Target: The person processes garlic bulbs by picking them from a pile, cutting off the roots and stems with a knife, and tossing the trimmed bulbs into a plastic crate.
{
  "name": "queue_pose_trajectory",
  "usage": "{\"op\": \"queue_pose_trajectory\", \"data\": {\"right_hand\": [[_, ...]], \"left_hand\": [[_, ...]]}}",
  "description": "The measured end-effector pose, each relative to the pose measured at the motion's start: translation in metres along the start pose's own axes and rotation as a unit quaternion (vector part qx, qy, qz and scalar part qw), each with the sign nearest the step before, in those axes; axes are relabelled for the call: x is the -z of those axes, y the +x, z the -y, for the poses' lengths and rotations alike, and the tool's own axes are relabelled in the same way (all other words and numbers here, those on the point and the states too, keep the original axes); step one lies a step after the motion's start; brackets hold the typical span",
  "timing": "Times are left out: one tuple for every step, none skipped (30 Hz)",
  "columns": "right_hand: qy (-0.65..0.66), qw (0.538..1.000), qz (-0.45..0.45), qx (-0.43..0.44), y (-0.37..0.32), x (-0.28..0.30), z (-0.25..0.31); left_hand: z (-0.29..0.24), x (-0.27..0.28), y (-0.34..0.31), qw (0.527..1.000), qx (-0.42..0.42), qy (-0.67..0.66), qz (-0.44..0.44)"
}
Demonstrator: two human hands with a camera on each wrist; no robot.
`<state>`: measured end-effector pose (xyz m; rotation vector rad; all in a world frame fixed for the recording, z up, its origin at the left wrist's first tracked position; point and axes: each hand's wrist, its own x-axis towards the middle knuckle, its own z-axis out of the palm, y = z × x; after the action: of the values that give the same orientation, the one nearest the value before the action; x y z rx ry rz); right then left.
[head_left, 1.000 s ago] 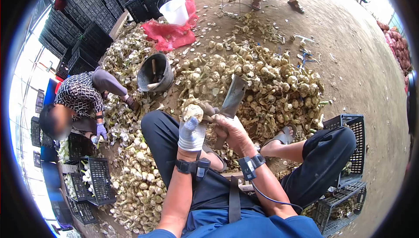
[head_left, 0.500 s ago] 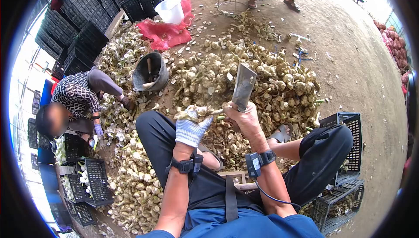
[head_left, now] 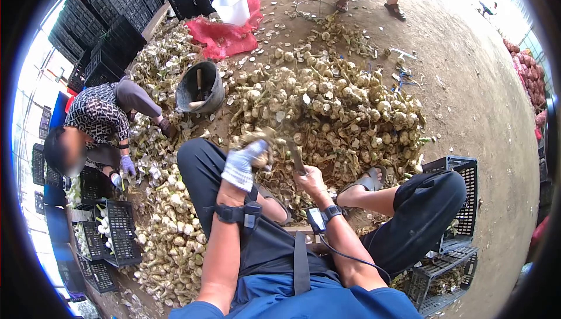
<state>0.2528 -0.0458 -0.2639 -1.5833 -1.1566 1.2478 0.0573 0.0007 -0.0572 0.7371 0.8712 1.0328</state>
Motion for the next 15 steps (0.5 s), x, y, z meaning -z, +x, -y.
{"op": "queue_pose_trajectory", "data": {"right_hand": [[0.014, 0.998, -0.031, -0.051, -0.007, 0.004, -0.007], [0.029, 0.993, -0.061, -0.100, -0.011, 0.010, -0.011], [-0.057, 0.988, -0.099, -0.099, -0.009, 0.017, -0.015], [-0.143, 0.975, -0.136, -0.099, -0.009, 0.026, -0.021], [-0.217, 0.954, -0.191, -0.077, 0.003, 0.030, -0.053], [-0.244, 0.942, -0.210, -0.097, 0.006, 0.035, -0.044], [-0.262, 0.939, -0.211, -0.077, 0.014, 0.036, -0.048], [-0.280, 0.935, -0.211, -0.055, 0.024, 0.037, -0.044], [-0.296, 0.932, -0.205, -0.038, 0.033, 0.036, -0.042], [-0.305, 0.928, -0.215, -0.010, 0.040, 0.033, -0.036], [-0.324, 0.923, -0.208, -0.006, 0.048, 0.029, -0.033], [-0.342, 0.918, -0.200, -0.002, 0.058, 0.025, -0.030], [-0.358, 0.914, -0.191, 0.008, 0.065, 0.022, -0.026], [-0.374, 0.909, -0.181, 0.018, 0.073, 0.019, -0.021], [-0.395, 0.902, -0.171, 0.028, 0.082, 0.016, -0.017]], "left_hand": [[-0.010, -0.003, -0.009, 0.993, -0.019, -0.114, 0.015], [-0.021, 0.003, -0.017, 0.973, -0.061, -0.221, 0.007], [-0.034, 0.021, -0.021, 0.913, -0.103, -0.390, 0.062], [-0.052, 0.038, -0.025, 0.827, -0.157, -0.498, 0.210], [-0.077, 0.047, -0.039, 0.786, -0.205, -0.536, 0.232], [-0.101, 0.051, -0.053, 0.740, -0.253, -0.570, 0.251], [-0.112, 0.057, -0.063, 0.740, -0.302, -0.552, 0.237], [-0.117, 0.062, -0.070, 0.738, -0.350, -0.532, 0.224], [-0.114, 0.065, -0.073, 0.743, -0.354, -0.527, 0.211], [-0.113, 0.060, -0.070, 0.767, -0.336, -0.498, 0.227], [-0.108, 0.053, -0.065, 0.791, -0.316, -0.477, 0.216], [-0.100, 0.045, -0.058, 0.814, -0.294, -0.456, 0.206], [-0.091, 0.037, -0.048, 0.823, -0.291, -0.451, 0.188], [-0.081, 0.031, -0.042, 0.835, -0.277, -0.449, 0.158], [-0.072, 0.030, -0.035, 0.847, -0.264, -0.441, 0.135]]}}
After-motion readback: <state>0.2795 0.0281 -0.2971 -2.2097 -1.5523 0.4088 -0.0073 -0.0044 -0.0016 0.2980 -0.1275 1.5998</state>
